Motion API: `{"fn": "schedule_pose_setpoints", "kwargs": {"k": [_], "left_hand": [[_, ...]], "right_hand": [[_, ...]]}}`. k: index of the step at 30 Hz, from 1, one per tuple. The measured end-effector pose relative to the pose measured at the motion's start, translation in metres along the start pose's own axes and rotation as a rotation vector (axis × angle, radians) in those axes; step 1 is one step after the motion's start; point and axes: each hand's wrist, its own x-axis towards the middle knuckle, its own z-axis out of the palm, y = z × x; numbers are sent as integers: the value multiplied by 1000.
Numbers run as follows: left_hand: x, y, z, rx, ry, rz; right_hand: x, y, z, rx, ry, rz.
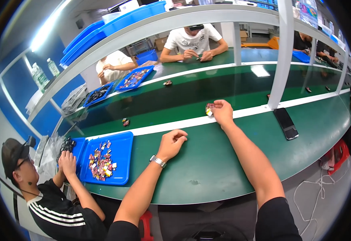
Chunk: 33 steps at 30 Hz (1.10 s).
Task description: Assembling small electronic components, specifically joining a small unit with its casing on a production line.
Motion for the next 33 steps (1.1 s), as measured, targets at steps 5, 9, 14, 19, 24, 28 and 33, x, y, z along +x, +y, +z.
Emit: {"fn": "schedule_pose_setpoints", "kwargs": {"k": [5,9,14,19,24,28,33], "left_hand": [[-2,2,0,-19,-32,77],[-5,3,4,161,-3,246],[-10,4,2,244,-9,309],[-5,-9,20,186,186,569],[0,-62,48,-276,31,309],[-11,-15,20,337,-4,419],[-2,-20,25,359,-67,475]], "right_hand": [[33,9,16,-505,64,-197],[6,-25,45,-692,232,-668],[-37,-97,150,-512,-432,-533],[-64,-97,258,-721,-609,-560],[-95,-91,331,-784,-654,-424],[-90,-71,343,-851,-537,-504],[-59,-70,326,-557,-568,-408]]}}
